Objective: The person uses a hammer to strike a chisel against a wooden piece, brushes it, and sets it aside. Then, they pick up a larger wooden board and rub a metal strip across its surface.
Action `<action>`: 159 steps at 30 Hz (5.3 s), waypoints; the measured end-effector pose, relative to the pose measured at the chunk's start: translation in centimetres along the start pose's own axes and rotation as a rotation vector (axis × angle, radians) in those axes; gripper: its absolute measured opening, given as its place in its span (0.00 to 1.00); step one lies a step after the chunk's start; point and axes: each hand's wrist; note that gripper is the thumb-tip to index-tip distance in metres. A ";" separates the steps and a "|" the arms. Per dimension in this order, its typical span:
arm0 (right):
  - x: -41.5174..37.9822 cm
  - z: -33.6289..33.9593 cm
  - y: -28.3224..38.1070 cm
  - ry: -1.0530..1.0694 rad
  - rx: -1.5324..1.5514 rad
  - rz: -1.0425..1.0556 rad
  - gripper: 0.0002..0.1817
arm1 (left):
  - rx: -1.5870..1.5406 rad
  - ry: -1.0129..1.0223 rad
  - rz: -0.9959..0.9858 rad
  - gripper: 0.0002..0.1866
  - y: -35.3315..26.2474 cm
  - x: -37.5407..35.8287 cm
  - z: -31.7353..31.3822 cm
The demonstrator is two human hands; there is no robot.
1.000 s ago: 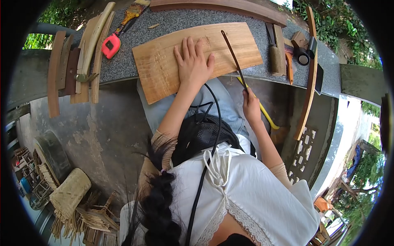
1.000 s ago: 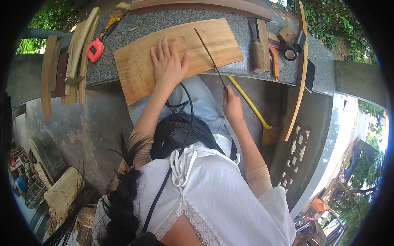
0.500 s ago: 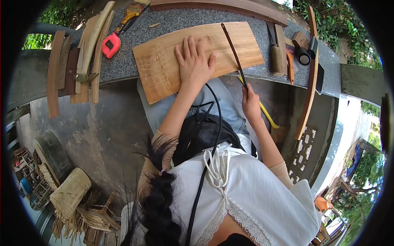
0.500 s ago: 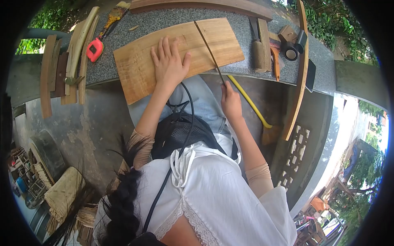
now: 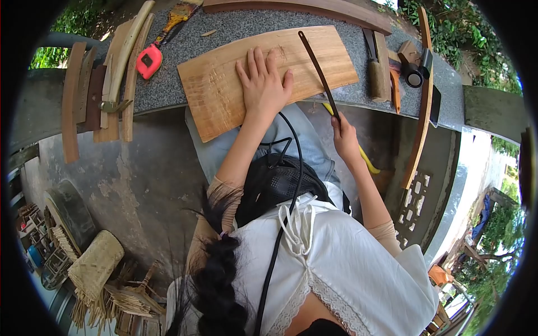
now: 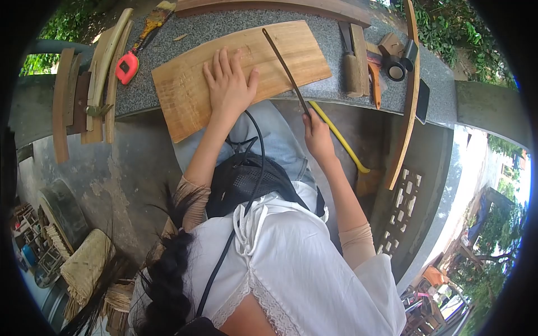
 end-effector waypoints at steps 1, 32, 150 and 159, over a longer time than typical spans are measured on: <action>0.2 0.2 0.0 0.001 -0.004 0.000 0.15 | 0.012 0.004 0.009 0.32 0.0 0.1 0.0; 0.4 2.9 0.5 0.981 0.961 -0.513 0.17 | 0.034 0.008 -0.001 0.32 -0.1 0.0 -0.1; -0.3 2.8 -1.4 0.933 0.816 -0.458 0.18 | 0.048 -0.017 -0.034 0.34 0.4 -0.1 -0.3; -1.6 2.3 -1.0 1.090 1.081 -0.499 0.19 | 0.030 -0.020 -0.025 0.34 0.5 0.0 0.0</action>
Point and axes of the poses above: each hand's wrist, its own x-axis towards the middle knuckle, its own z-axis out of the back of the hand, y = z × x, and after that the axes turned 13 degrees about -z, right-handed
